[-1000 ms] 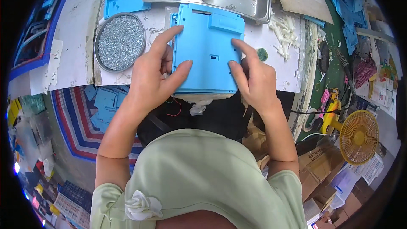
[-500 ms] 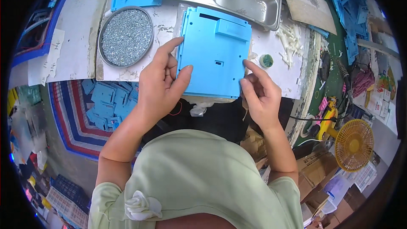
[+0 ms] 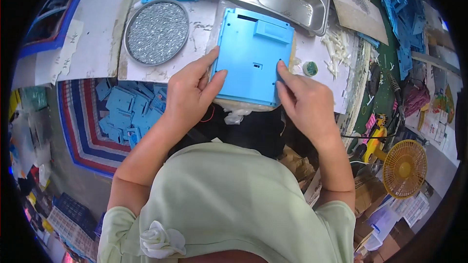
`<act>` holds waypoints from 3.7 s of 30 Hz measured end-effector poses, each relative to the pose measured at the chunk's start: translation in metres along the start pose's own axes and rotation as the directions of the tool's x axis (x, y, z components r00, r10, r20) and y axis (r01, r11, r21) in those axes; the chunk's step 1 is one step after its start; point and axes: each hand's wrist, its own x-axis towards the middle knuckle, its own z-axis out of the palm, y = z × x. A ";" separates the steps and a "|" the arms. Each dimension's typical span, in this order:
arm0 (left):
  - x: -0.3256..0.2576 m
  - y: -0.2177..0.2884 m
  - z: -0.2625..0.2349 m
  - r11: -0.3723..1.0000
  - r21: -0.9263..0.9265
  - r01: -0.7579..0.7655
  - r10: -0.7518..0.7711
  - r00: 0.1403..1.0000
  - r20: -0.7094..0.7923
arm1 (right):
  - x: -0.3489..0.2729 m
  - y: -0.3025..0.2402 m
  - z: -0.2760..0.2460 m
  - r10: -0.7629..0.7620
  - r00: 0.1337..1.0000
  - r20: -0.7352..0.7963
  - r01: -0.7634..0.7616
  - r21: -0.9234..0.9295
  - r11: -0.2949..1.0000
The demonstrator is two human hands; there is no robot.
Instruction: Assembling an electronic toy by soldering internal components, installing a motor, and securing the plastic outer housing with a power screwdriver.
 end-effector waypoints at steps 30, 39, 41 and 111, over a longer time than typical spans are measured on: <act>0.056 -0.051 -0.109 0.714 0.667 -0.213 0.294 0.956 -0.010 | 0.085 -0.036 -0.029 -0.309 0.927 0.211 0.341 -0.136 0.930; 0.059 -0.065 -0.104 0.799 0.577 -0.170 0.281 0.954 -0.108 | 0.212 -0.086 0.079 -0.543 0.799 0.256 0.585 -0.126 0.801; 0.057 -0.064 -0.102 0.760 0.629 -0.164 0.293 0.950 -0.106 | 0.215 -0.081 0.082 -0.520 0.818 0.247 0.562 -0.143 0.815; 0.063 0.029 -0.041 0.860 0.207 -0.466 0.413 0.875 0.253 | 0.017 0.040 0.045 0.353 0.924 -0.148 -0.125 0.754 0.645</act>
